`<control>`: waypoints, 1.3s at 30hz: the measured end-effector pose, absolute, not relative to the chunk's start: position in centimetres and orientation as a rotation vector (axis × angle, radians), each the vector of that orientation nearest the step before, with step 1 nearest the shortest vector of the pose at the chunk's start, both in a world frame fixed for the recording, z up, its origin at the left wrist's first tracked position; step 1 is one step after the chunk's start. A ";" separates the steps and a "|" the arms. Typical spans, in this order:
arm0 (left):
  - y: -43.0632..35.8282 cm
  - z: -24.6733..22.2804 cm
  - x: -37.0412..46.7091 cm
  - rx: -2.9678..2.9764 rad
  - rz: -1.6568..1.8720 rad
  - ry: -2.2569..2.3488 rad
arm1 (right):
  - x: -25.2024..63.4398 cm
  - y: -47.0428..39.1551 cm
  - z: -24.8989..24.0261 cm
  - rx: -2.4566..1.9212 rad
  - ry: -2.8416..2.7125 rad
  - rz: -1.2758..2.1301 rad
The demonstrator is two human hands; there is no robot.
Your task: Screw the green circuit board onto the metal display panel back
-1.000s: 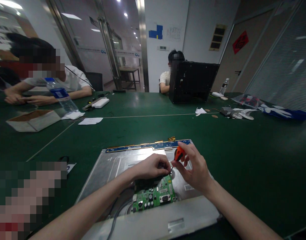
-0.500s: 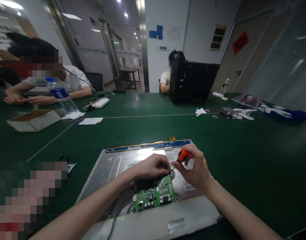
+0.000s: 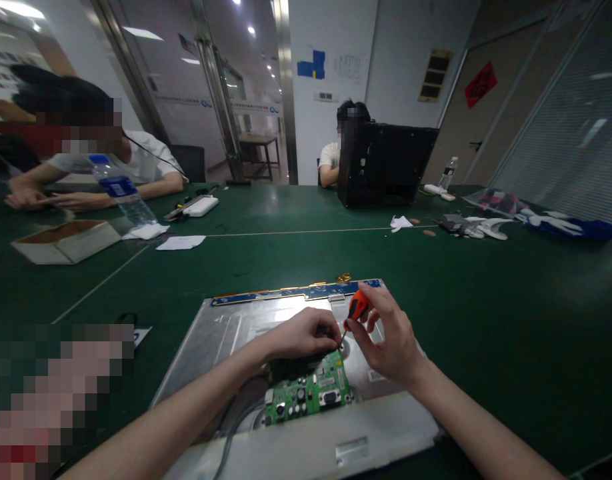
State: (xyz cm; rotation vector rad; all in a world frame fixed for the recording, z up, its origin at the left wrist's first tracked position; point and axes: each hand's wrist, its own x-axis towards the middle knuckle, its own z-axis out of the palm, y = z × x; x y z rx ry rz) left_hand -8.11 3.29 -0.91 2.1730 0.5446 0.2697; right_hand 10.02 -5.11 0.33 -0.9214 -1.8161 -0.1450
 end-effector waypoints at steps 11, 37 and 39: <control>3.2 -0.7 -8.2 2.162 0.287 0.574 | 10.3 -4.8 0.6 -0.878 -1.779 -0.158; 3.0 -0.8 -8.2 2.130 0.276 0.588 | 9.1 -3.3 10.4 -1.526 -2.460 -0.199; 3.0 -0.9 -8.2 2.124 0.277 0.585 | 9.7 -3.4 10.6 -1.447 -2.515 -0.115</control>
